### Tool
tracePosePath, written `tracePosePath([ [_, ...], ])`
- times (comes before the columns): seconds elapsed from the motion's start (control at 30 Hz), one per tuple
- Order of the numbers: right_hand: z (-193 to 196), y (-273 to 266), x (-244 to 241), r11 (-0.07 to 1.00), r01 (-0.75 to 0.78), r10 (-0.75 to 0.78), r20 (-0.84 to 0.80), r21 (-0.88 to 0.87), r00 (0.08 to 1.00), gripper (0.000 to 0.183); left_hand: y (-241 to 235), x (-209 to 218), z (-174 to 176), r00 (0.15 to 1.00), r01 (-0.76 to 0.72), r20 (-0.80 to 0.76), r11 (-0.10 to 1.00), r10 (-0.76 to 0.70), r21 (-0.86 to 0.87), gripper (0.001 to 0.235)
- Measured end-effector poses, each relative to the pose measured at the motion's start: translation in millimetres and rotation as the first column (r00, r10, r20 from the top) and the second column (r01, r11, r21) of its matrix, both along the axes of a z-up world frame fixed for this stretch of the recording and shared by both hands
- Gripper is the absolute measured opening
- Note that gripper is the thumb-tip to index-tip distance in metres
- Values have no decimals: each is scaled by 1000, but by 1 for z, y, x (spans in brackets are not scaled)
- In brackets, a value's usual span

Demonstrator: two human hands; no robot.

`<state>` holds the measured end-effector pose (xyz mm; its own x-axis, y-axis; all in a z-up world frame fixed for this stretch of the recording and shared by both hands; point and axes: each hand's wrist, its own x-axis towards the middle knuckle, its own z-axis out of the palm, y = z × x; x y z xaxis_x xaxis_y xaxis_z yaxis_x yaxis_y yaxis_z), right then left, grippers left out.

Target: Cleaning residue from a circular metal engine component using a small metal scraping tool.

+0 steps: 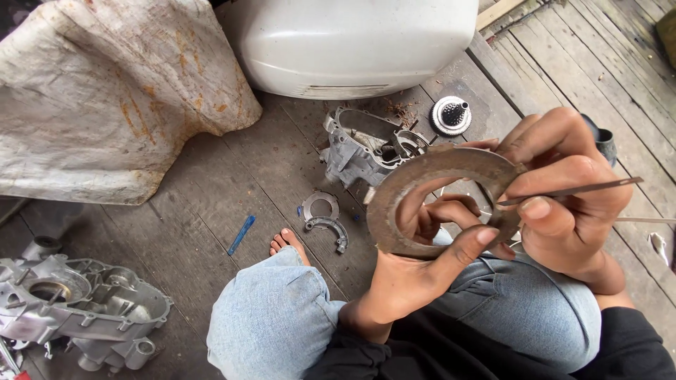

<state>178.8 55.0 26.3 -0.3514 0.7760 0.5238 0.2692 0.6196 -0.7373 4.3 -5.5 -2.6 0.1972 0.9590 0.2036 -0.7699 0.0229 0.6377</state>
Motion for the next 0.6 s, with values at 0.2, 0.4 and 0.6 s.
tracePosePath([
  [0.2,-9,7,5,997,3,-7,44,81,999,22,4,-8,2,1000,4,-31,1000,-4,21,59],
  [0.4,-8,10,-9,972,143,-136,-50,189,989,33,6,-18,8,975,-57,-212,996,71,73,48],
  [0.6,-13,2,-2,990,139,-132,-207,22,969,14,3,-15,-7,980,-185,-52,978,190,92,53],
])
